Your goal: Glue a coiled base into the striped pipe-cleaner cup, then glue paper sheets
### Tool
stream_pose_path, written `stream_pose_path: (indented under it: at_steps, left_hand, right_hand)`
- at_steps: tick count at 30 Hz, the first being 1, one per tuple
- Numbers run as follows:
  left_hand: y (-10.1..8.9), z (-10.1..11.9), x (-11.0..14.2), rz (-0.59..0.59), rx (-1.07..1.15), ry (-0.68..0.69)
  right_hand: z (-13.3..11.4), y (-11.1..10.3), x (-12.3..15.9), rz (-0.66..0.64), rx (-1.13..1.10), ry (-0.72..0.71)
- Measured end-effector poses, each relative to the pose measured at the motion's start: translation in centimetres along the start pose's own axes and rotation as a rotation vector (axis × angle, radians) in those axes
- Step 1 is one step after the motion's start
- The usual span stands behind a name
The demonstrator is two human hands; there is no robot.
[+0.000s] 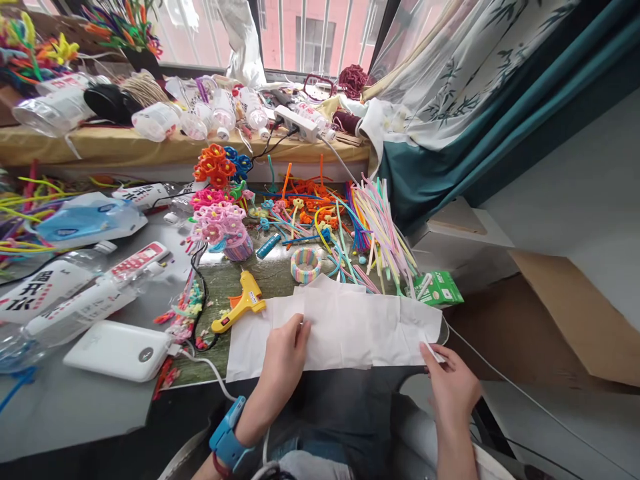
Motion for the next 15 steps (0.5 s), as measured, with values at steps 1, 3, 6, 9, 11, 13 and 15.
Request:
stream_pose_path:
  at_steps: [1, 3, 6, 9, 11, 13, 15]
  left_hand:
    - [-0.1, -0.1, 0.1, 0.011, -0.003, 0.001]
    - [-0.5, -0.2, 0.3, 0.036, -0.007, 0.001]
    - [-0.9, -0.5, 0.3, 0.055, -0.017, -0.004]
    - [-0.8, -0.5, 0.0, 0.042, -0.076, 0.003]
    - [-0.5, -0.2, -0.2, 0.020, -0.124, 0.017]
    - [-0.2, 0.1, -0.4, -0.003, -0.148, 0.029]
    - [0.1, 0.3, -0.5, -0.013, -0.159, 0.037]
  right_hand:
    - [-0.4, -0.2, 0.0, 0.022, -0.020, -0.015]
    - [-1.4, -0.5, 0.1, 0.069, -0.117, -0.032]
    - [-3.2, -0.8, 0.1, 0.105, -0.338, -0.007]
    - [-5.4, -1.2, -0.3, 0.196, -0.448, -0.034]
    - [-6.5, -1.5, -0.8, 0.258, -0.468, -0.078]
    - [-7.3, -1.7, -1.3, 0.298, -0.475, -0.112]
    - [-7.5, -1.8, -1.6, 0.318, -0.469, -0.134]
Point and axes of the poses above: each hand's wrist, its own x-axis away from the middle knuckle, its own y-axis out of the palm, z = x × y, the point moved 3 cm from there along -x, towards the middle knuckle, and after that the axes turned 1 degree about z, right-handed, at the moved point
